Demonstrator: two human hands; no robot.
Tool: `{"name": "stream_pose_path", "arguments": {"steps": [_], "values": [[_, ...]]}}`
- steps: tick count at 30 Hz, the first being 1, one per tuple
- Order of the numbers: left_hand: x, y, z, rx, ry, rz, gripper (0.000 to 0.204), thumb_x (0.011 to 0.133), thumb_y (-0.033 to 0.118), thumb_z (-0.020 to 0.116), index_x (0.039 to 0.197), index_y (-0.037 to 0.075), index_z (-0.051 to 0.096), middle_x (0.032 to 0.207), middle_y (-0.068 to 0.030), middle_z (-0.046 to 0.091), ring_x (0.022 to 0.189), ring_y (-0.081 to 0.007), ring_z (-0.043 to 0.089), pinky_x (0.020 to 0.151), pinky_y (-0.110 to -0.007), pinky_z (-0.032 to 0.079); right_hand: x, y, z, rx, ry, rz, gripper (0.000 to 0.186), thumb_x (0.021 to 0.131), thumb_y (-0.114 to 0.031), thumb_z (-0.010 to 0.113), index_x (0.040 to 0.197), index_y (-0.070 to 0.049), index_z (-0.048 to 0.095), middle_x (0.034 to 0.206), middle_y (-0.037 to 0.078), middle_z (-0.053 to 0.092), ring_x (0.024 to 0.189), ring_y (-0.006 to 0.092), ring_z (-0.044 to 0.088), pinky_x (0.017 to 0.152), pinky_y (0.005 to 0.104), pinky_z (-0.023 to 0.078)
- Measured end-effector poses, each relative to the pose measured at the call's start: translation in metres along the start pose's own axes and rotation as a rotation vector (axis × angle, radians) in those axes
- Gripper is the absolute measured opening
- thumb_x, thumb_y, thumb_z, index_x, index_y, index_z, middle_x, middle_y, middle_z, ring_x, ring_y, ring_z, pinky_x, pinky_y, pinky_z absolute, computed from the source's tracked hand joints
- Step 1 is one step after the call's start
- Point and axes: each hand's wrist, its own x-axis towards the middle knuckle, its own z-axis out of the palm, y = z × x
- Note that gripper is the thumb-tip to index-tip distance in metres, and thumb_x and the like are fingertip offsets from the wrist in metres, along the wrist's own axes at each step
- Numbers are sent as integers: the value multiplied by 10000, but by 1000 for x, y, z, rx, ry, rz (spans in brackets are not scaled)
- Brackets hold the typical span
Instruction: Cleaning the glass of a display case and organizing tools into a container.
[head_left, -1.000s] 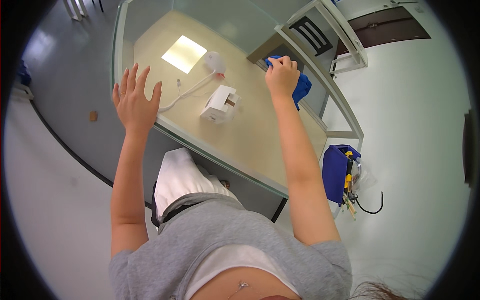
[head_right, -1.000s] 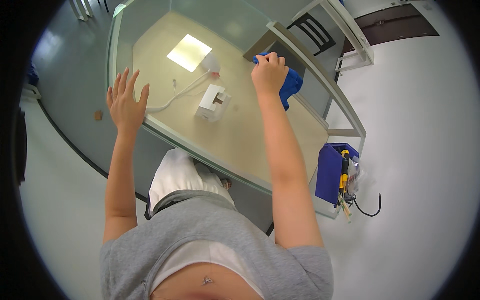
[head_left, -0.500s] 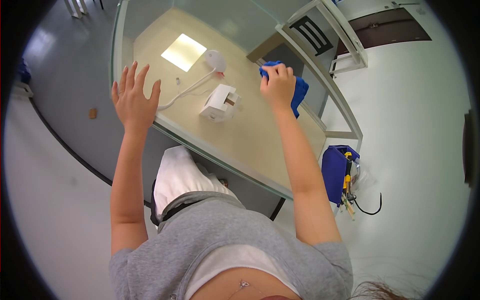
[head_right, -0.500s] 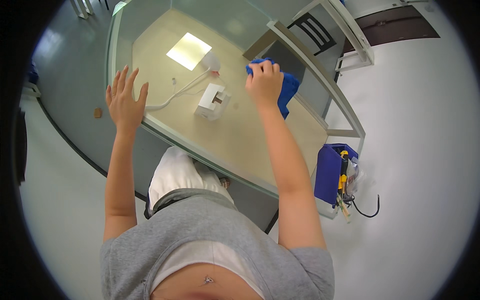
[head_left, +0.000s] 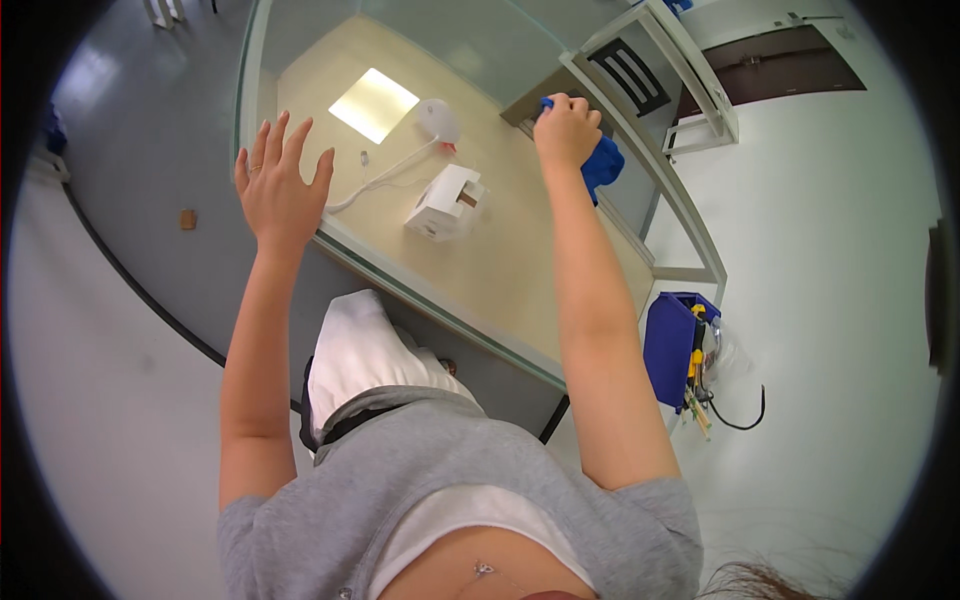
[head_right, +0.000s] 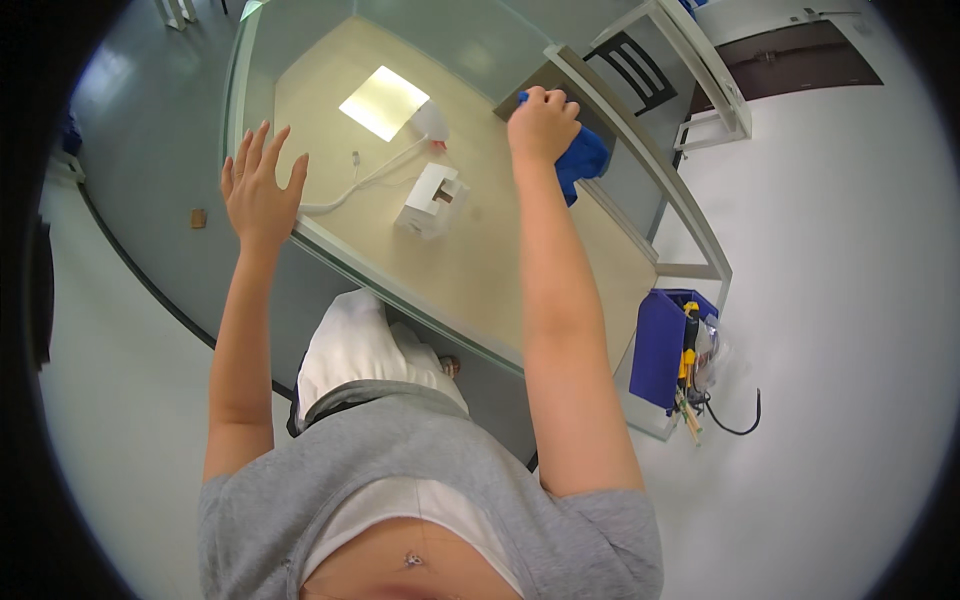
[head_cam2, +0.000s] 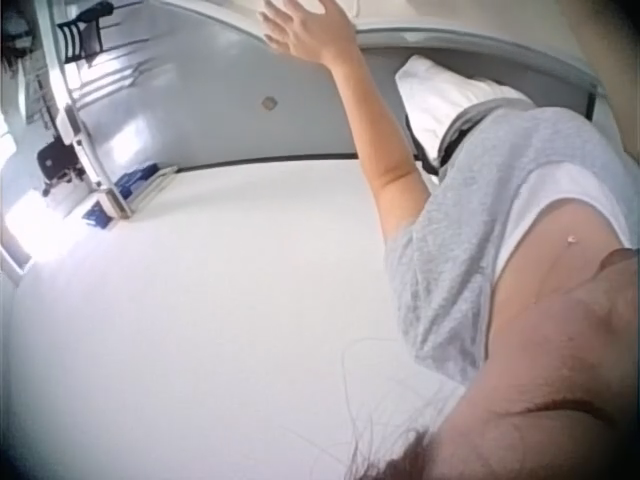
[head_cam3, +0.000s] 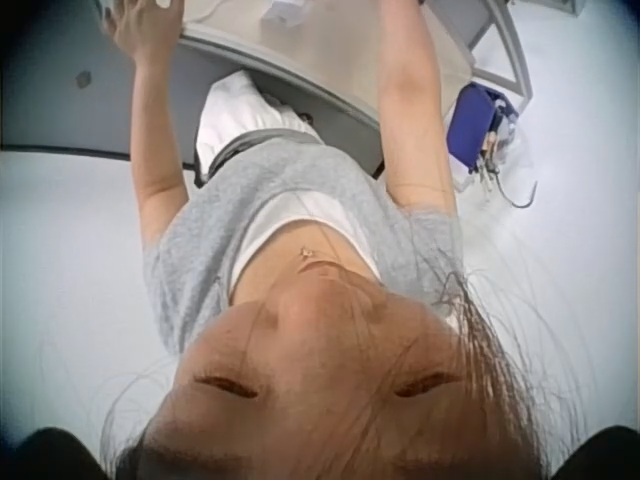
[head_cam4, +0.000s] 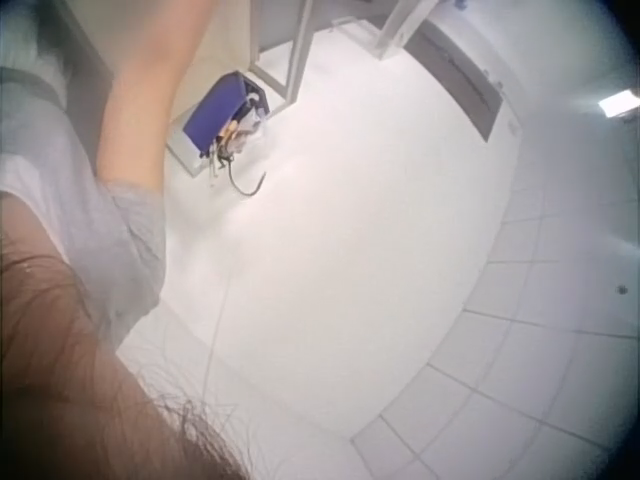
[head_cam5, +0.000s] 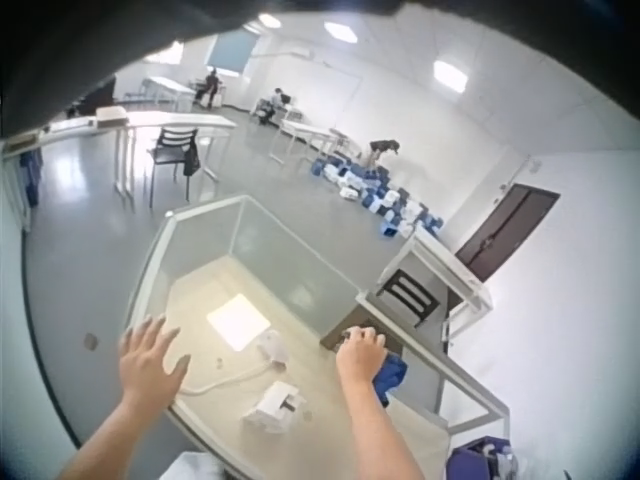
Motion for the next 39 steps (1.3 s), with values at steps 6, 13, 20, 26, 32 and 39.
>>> {"name": "stream_pose_path", "arguments": {"steps": [6, 13, 20, 26, 32, 39], "values": [[-1, -1, -2, 19, -7, 18, 424, 923, 438, 534, 1295, 237, 568, 1436, -5, 470, 1368, -188, 373, 1152, -412, 199, -93, -71, -106, 269, -102, -404, 90, 797, -151, 622, 882, -147, 653, 832, 35, 540, 797, 253, 513, 641, 390, 395], [-2, -1, -2, 23, -19, 30, 424, 932, 422, 530, 1306, 225, 561, 1437, -12, 467, 1377, -197, 359, 1151, -417, 198, -150, -28, -188, 657, -416, -505, 452, 687, -204, 707, 1132, -157, 649, 1061, 8, 588, 962, 238, 531, 813, 416, 393], [0, -1, -4, -12, -8, 36, 415, 929, 396, 543, 1297, 207, 568, 1432, -28, 470, 1369, -214, 370, 1147, -430, 202, -133, 47, -153, 489, -449, -490, 588, 675, -198, 745, 1234, -320, 607, 1428, 22, 460, 1335, 362, 375, 1070, 576, 259], [0, -1, -6, -16, -64, -5, 428, 921, 378, 558, 1323, 234, 541, 1457, 8, 441, 1378, -194, 353, 1160, -421, 190, -83, 41, -91, 547, -271, -346, 609, 675, -44, 668, 1260, -184, 576, 1360, 107, 491, 1237, 401, 442, 1024, 495, 368], [3, -4, -9, -109, -15, -33, 428, 877, 332, 612, 1286, 211, 568, 1439, -6, 461, 1368, -201, 366, 1152, -421, 199, 2, 46, 10, 461, -126, -205, 590, 761, -114, 684, 1317, -204, 507, 1358, 110, 470, 1224, 387, 451, 1012, 495, 377], [2, 2, -10, -173, -28, -42, 412, 844, 306, 640, 1241, 204, 598, 1415, -10, 479, 1360, -211, 372, 1146, -422, 202, 91, -11, 62, 219, -275, 198, 379, 865, -334, 611, 1241, -309, 569, 1361, 34, 484, 1223, 320, 478, 956, 489, 421]]}}
